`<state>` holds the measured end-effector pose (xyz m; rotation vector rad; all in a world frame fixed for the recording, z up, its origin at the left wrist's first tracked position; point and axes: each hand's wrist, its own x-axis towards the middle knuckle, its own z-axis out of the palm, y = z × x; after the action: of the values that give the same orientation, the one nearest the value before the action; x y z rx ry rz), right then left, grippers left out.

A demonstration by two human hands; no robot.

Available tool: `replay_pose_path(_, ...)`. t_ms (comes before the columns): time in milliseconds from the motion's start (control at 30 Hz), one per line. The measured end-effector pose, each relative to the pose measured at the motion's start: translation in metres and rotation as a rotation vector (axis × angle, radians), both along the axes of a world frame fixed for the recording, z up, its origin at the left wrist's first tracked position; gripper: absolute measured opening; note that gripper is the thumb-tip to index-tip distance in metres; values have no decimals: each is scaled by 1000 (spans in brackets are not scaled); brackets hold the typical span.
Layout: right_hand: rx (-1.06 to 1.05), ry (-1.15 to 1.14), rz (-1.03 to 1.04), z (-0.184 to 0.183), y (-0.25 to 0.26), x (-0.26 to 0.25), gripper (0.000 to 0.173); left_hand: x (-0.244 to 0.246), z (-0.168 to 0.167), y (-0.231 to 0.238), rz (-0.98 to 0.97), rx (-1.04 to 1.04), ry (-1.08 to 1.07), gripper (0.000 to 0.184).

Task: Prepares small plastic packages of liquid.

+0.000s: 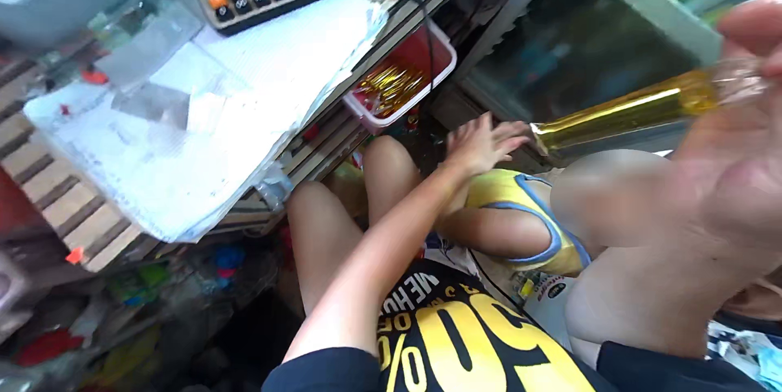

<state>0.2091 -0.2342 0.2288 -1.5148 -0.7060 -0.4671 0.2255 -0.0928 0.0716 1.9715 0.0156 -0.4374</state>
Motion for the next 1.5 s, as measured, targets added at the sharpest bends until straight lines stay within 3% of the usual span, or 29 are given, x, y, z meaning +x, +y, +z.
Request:
replay_pose_path(67, -22, 10, 22, 5, -4, 2, 23, -28, -34, 18, 50, 5, -46, 76)
replay_pose_path(133, -36, 43, 35, 8, -5, -1, 22, -60, -36, 47, 83, -1, 27, 65)
replay_pose_path(200, -57, 58, 68, 10, -5, -6, 20, -86, -9, 67, 166, 68, -29, 49)
replay_pose_path(267, -78, 80, 134, 11, -2, -12, 20, -102, 24, 73, 357, 28, -285, 30)
replay_pose_path(333, -63, 140, 226, 13, 5, -19, 23, -103, 63, 78, 424, -100, -549, 27)
replay_pose_path(400, -8, 228, 337, 18, 16, -27, 26, -103, 101, 86, 215, -316, -603, 40)
replay_pose_path(500, 80, 314, 584, 26, 42, -34, 30, -104, 112, 90, -211, -796, -318, 68)
replay_pose_path(600, 145, 376, 686, 36, 75, -45, 29, -120, 96, 94, -381, -1256, -72, 56)
replay_pose_path(667, 181, 452, 733, 39, 94, -43, 28, -135, 93, 104, -350, -1410, -57, 42)
replay_pose_path(733, 184, 516, 726, 42, 109, -47, 29, -149, 97, 116, -143, -1277, -221, 37)
replay_pose_path(800, 105, 523, 597, 50, 123, -73, 29, -161, 106, 122, 203, -898, -488, 24)
replay_pose_path(867, 47, 473, 563, 46, 136, -84, 29, -166, 111, 120, 577, -500, -732, 32)
replay_pose_path(933, 92, 469, 631, 38, 155, -69, 29, -169, 114, 125, 757, -255, -773, 43)
replay_pose_path(1000, 118, 501, 663, 34, 170, -66, 30, -178, 117, 140, 599, -349, -629, 43)
replay_pose_path(1033, 109, 524, 671, 34, 173, -69, 31, -182, 117, 147, 465, -497, -521, 41)
replay_pose_path(1133, 61, 607, 831, 39, 185, -54, 32, -185, 114, 159, 205, -942, -295, 61)
replay_pose_path(1200, 39, 630, 872, 41, 187, -51, 31, -184, 115, 160, 177, -1019, -337, 47)
replay_pose_path(1233, 32, 628, 865, 42, 186, -51, 32, -183, 115, 158, 238, -984, -402, 37)
replay_pose_path(1300, 21, 583, 822, 41, 182, -50, 32, -177, 115, 152, 471, -723, -567, 23)
replay_pose_path(1367, 21, 541, 797, 35, 180, -48, 32, -168, 113, 148, 676, -439, -708, 31)
replay_pose_path(1433, 54, 547, 817, 28, 181, -47, 31, -164, 114, 147, 706, -301, -722, 39)
replay_pose_path(1500, 81, 566, 850, 23, 182, -45, 30, -167, 114, 146, 561, -373, -611, 42)
